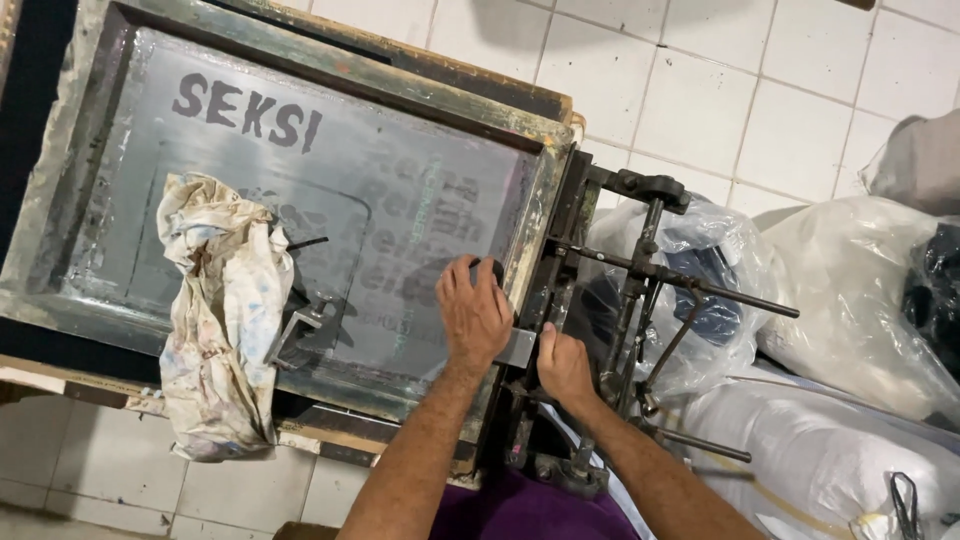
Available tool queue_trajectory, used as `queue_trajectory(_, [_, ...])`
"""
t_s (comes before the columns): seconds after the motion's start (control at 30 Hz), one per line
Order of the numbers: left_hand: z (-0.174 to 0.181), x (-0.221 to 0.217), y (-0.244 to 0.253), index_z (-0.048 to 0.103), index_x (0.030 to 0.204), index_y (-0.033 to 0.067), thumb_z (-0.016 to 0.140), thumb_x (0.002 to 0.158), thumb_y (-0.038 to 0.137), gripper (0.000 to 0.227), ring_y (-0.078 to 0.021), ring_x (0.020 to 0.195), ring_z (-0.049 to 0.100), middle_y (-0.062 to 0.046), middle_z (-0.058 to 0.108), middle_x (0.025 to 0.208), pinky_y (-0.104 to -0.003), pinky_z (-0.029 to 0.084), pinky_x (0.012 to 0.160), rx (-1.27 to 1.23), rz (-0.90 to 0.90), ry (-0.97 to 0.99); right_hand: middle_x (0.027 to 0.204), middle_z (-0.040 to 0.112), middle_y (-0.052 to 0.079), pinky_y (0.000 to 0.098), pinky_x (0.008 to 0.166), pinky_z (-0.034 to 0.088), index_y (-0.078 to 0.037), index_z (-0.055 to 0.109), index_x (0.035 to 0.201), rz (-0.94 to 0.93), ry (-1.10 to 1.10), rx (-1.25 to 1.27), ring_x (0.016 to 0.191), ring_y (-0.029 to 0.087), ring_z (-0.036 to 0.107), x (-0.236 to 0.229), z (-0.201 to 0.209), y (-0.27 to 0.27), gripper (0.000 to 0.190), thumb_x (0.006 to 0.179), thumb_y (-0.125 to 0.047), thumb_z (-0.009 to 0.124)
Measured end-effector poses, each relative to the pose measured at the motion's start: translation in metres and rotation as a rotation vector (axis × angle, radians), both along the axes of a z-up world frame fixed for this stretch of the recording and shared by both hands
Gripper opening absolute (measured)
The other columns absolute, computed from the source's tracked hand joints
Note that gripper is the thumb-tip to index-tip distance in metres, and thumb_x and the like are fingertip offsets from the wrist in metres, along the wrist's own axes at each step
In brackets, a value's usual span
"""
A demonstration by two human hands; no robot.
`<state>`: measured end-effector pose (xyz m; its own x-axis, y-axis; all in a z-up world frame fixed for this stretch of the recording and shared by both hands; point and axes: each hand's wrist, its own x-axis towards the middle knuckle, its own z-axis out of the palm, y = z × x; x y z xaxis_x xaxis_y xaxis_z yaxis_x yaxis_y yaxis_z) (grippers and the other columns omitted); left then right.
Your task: The person adjusts the metal clamps on the side of a screen printing frame using both hands. They then pick up a cloth and wipe the frame and clamps before continuing to adjust the hardware.
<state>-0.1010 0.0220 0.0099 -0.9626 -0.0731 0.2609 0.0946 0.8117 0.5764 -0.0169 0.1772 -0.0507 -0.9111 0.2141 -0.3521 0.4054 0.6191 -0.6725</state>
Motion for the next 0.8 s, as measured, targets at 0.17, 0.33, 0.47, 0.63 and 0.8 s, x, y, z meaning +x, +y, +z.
queue_trajectory(0.17, [0.004, 0.0, -0.001, 0.062, 0.121, 0.0051, 0.046, 0.095, 0.006, 0.03, -0.0371, 0.114, 0.053, -0.02, 0.053, 0.12, -0.051, 0.04, 0.1, 0.049, -0.027, -0.013, 0.056, 0.063, 0.018, 0.0459, 0.051, 0.044, 0.0, 0.062, 0.059, -0.051, -0.246, -0.079, 0.055, 0.028, 0.055, -0.006, -0.029, 0.012, 0.061, 0.103, -0.035, 0.037])
queue_trajectory(0.33, [-0.002, -0.001, -0.003, 0.061, 0.12, 0.0056, 0.047, 0.094, 0.006, 0.03, -0.0363, 0.117, 0.052, -0.018, 0.052, 0.121, -0.052, 0.038, 0.103, 0.012, -0.042, -0.008, 0.061, 0.067, 0.012, 0.0382, 0.029, 0.038, -0.001, 0.068, 0.085, -0.227, -0.692, -0.282, 0.039, 0.024, 0.052, -0.021, -0.02, 0.014, 0.053, 0.093, -0.049, 0.047])
queue_trajectory(0.47, [-0.008, 0.001, -0.002, 0.063, 0.118, 0.0062, 0.046, 0.094, 0.008, 0.03, -0.0346, 0.118, 0.051, -0.016, 0.051, 0.121, -0.051, 0.037, 0.104, 0.016, -0.019, -0.026, 0.063, 0.054, 0.007, 0.0291, 0.03, 0.032, -0.002, 0.061, 0.091, -0.268, -0.775, -0.355, 0.041, 0.015, 0.045, -0.02, -0.018, 0.016, 0.052, 0.096, -0.05, 0.043])
queue_trajectory(0.63, [-0.014, 0.001, 0.003, 0.064, 0.12, 0.0084, 0.046, 0.095, 0.011, 0.031, -0.0327, 0.119, 0.051, -0.016, 0.052, 0.122, -0.051, 0.034, 0.107, 0.027, 0.064, 0.061, 0.06, 0.062, 0.027, 0.0415, 0.049, 0.042, 0.01, 0.069, 0.072, 0.033, -0.091, 0.004, 0.055, 0.028, 0.058, -0.004, -0.002, 0.005, 0.064, 0.109, -0.029, 0.035])
queue_trajectory(0.8, [-0.004, 0.001, 0.004, 0.062, 0.124, 0.0086, 0.042, 0.102, 0.017, 0.03, -0.0351, 0.124, 0.048, -0.018, 0.052, 0.126, -0.059, 0.029, 0.111, -0.013, 0.143, 0.113, 0.073, 0.074, 0.014, 0.048, 0.075, 0.055, 0.0, 0.073, 0.112, -0.073, -0.559, -0.098, 0.083, 0.034, 0.072, -0.026, 0.019, 0.012, 0.076, 0.1, -0.063, 0.031])
